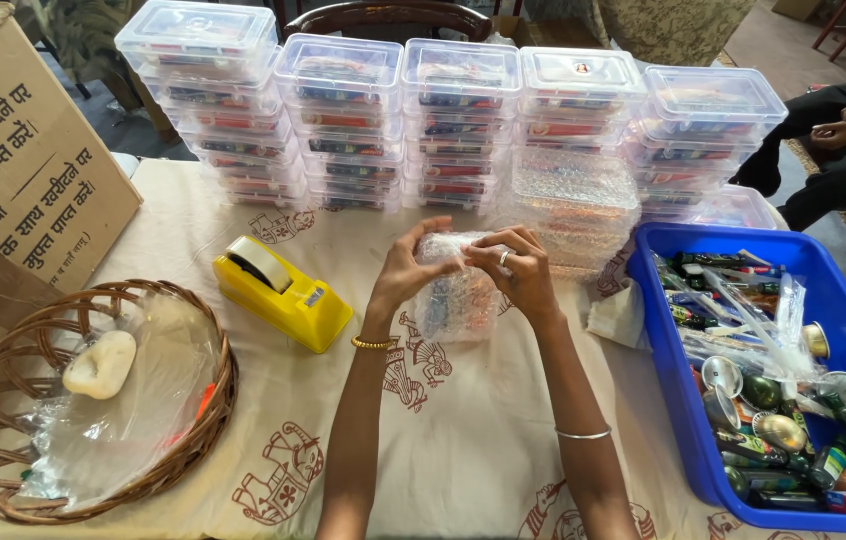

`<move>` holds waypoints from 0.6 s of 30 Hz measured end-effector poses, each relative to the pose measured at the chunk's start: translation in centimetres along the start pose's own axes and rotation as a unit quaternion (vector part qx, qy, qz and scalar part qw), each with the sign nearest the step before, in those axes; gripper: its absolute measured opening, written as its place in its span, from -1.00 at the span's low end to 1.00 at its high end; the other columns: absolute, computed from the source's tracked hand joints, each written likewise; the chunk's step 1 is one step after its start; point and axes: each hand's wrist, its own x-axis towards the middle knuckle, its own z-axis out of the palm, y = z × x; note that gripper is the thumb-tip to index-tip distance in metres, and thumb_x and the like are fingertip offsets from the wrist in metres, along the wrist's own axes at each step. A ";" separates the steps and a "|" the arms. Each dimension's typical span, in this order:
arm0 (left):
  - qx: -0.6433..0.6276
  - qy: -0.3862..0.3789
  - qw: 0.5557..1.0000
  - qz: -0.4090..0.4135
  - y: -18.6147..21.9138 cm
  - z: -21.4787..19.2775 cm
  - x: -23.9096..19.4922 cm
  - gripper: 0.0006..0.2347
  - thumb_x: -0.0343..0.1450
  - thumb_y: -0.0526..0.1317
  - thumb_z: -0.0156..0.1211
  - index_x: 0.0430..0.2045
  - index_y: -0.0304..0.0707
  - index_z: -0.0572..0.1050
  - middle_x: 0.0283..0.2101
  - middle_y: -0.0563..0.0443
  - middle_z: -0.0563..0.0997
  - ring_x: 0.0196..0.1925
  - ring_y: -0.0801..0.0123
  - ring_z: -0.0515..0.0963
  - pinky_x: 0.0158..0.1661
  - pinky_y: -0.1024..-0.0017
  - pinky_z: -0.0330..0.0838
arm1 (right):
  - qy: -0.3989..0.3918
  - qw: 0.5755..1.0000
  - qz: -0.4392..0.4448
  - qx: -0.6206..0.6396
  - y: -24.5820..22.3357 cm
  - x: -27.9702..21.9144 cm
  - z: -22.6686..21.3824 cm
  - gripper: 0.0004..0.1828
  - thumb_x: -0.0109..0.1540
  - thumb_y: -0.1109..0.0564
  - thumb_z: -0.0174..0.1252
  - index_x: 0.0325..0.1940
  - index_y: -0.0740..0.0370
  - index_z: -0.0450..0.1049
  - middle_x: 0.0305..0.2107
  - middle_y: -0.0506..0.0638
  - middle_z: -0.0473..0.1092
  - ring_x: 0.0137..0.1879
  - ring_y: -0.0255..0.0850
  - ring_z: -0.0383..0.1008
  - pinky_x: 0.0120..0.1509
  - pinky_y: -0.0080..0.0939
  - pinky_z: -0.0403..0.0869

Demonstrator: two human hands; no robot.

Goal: The person wraps small plastic containers filled with items in bubble wrap. They use a yellow tape dispenser to secure the bubble wrap around the containers. The wrapped items are then placed into a cardboard box.

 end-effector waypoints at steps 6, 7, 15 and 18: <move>-0.016 0.142 0.989 -0.043 -3.7 1.9 0.7 -0.51 0.48 0.21 0.03 -0.01 -0.19 0.63 -0.07 -0.01 0.74 0.02 0.36 0.68 0.11 0.43 0.49 | 0.021 0.995 -0.055 -0.085 0.2 -0.4 0.3 -0.79 0.14 0.08 0.43 -0.15 -0.12 0.69 -0.33 -0.25 0.51 -0.18 -0.33 0.42 -0.06 -0.22 0.32; 0.027 0.157 0.985 -0.068 -2.3 2.2 0.5 -0.49 0.43 0.23 0.08 -0.02 -0.20 0.62 -0.10 0.04 0.72 -0.03 0.39 0.66 0.00 0.41 0.50 | 0.023 0.993 -0.066 -0.099 0.3 -0.5 0.3 -0.81 0.15 0.07 0.43 -0.16 -0.14 0.69 -0.35 -0.28 0.51 -0.20 -0.33 0.40 -0.07 -0.23 0.31; 0.017 0.058 0.995 -0.079 -1.7 0.5 0.2 -0.52 0.28 -0.01 0.47 -0.02 -0.34 0.61 -0.24 -0.18 0.68 -0.31 0.40 0.62 -0.28 0.53 0.48 | 0.039 0.998 -0.021 -0.048 2.2 -1.6 1.0 -0.78 0.12 -0.02 0.46 -0.19 -0.01 0.66 -0.34 -0.21 0.52 -0.20 -0.34 0.44 -0.10 -0.23 0.41; 0.001 0.033 0.998 -0.051 -0.5 0.2 -0.4 -0.55 0.25 -0.08 0.50 -0.07 -0.40 0.60 -0.21 -0.10 0.71 -0.26 0.48 0.69 -0.22 0.60 0.59 | 0.074 0.982 0.146 0.096 3.7 -2.5 1.9 -0.68 0.20 -0.15 0.34 -0.15 0.08 0.62 -0.29 -0.12 0.56 -0.18 -0.34 0.52 -0.10 -0.24 0.49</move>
